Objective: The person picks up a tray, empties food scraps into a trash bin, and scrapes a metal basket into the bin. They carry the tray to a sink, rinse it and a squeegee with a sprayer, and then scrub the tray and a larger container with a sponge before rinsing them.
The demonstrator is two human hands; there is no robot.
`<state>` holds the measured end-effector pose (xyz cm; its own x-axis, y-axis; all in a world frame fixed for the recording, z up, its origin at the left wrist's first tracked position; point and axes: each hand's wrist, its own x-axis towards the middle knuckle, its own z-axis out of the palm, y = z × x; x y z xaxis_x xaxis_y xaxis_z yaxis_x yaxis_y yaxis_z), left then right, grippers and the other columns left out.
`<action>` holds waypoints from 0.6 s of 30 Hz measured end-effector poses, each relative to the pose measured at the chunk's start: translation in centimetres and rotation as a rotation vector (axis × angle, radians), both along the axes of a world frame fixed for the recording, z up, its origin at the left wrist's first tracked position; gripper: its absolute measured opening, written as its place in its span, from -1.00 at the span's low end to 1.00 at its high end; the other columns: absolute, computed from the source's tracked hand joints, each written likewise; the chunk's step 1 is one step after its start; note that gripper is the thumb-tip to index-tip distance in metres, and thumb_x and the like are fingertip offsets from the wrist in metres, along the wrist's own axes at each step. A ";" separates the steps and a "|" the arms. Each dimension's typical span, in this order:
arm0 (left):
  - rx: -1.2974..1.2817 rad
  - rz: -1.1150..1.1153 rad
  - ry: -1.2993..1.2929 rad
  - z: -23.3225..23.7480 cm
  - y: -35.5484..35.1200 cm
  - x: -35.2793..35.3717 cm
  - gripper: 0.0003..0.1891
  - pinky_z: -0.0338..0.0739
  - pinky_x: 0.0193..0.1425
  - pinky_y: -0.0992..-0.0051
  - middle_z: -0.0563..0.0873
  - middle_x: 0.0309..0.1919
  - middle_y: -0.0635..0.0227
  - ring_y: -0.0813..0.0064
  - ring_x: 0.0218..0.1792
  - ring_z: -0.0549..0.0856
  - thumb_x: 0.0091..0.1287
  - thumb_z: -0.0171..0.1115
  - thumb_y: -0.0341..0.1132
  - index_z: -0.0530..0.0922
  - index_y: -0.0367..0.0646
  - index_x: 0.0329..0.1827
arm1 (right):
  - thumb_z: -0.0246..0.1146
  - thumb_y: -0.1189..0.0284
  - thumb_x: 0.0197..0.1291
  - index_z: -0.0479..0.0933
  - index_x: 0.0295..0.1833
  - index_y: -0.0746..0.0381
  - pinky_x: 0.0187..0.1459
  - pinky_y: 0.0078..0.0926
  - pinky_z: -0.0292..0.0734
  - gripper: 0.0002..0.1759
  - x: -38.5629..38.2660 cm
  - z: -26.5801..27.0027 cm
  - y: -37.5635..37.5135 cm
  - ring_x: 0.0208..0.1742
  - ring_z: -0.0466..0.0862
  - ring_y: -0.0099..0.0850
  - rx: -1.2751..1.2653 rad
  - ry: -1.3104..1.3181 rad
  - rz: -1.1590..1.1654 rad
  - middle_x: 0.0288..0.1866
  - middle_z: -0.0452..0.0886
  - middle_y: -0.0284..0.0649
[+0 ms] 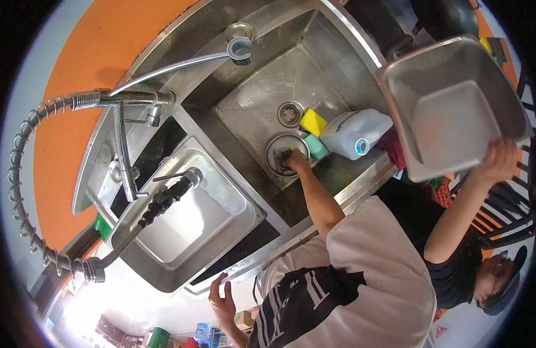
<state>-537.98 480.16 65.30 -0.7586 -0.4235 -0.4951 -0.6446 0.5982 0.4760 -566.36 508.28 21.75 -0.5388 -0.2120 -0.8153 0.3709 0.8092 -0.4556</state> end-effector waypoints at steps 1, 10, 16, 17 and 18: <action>0.009 -0.002 0.006 -0.1 0.1 0.0 -0.74 0.57 0.23 0.23 0.78 0.04 0.10 0.12 0.11 0.74 0.47 0.21 -0.48 0.64 -0.27 0.17 | 0.55 0.26 0.12 0.44 0.22 0.48 0.08 -0.07 0.64 -0.29 0.6 -0.1 -0.4 0.17 0.67 0.10 0.090 0.043 -0.120 0.14 0.63 0.25; 0.027 -0.021 0.019 -0.5 0.8 0.3 -0.74 0.57 0.23 0.20 0.77 0.05 0.05 0.06 0.14 0.73 0.47 0.22 -0.47 0.62 -0.26 0.18 | 0.45 0.28 0.24 0.24 0.51 0.35 0.29 -0.03 0.56 -0.17 0.6 -2.0 0.9 0.39 0.54 0.10 0.140 -0.012 -0.203 0.38 0.51 0.20; 0.040 -0.010 0.003 0.2 1.1 0.0 -0.75 0.57 0.26 0.20 0.76 0.06 0.04 0.05 0.15 0.72 0.47 0.22 -0.45 0.62 -0.26 0.16 | 0.28 0.30 0.37 -0.03 0.67 0.25 0.43 0.06 0.43 -0.10 -1.0 2.2 0.2 0.58 0.27 0.15 0.220 -0.107 -0.255 0.65 0.15 0.14; 0.039 -0.008 0.001 0.1 1.0 0.2 -0.74 0.57 0.26 0.19 0.76 0.06 0.03 0.05 0.16 0.72 0.47 0.23 -0.44 0.62 -0.25 0.17 | 0.24 0.30 0.39 -0.12 0.70 0.21 0.48 0.10 0.37 -0.07 -0.9 1.9 -0.1 0.64 0.16 0.18 0.247 -0.098 -0.310 0.72 0.00 0.10; 0.039 -0.006 -0.001 0.1 0.8 0.4 -0.73 0.57 0.26 0.18 0.76 0.07 0.03 0.06 0.16 0.73 0.47 0.24 -0.43 0.62 -0.24 0.18 | 0.24 0.30 0.39 -0.12 0.70 0.21 0.48 0.10 0.37 -0.07 -0.9 1.9 -0.3 0.64 0.16 0.18 0.245 -0.098 -0.309 0.72 0.00 0.10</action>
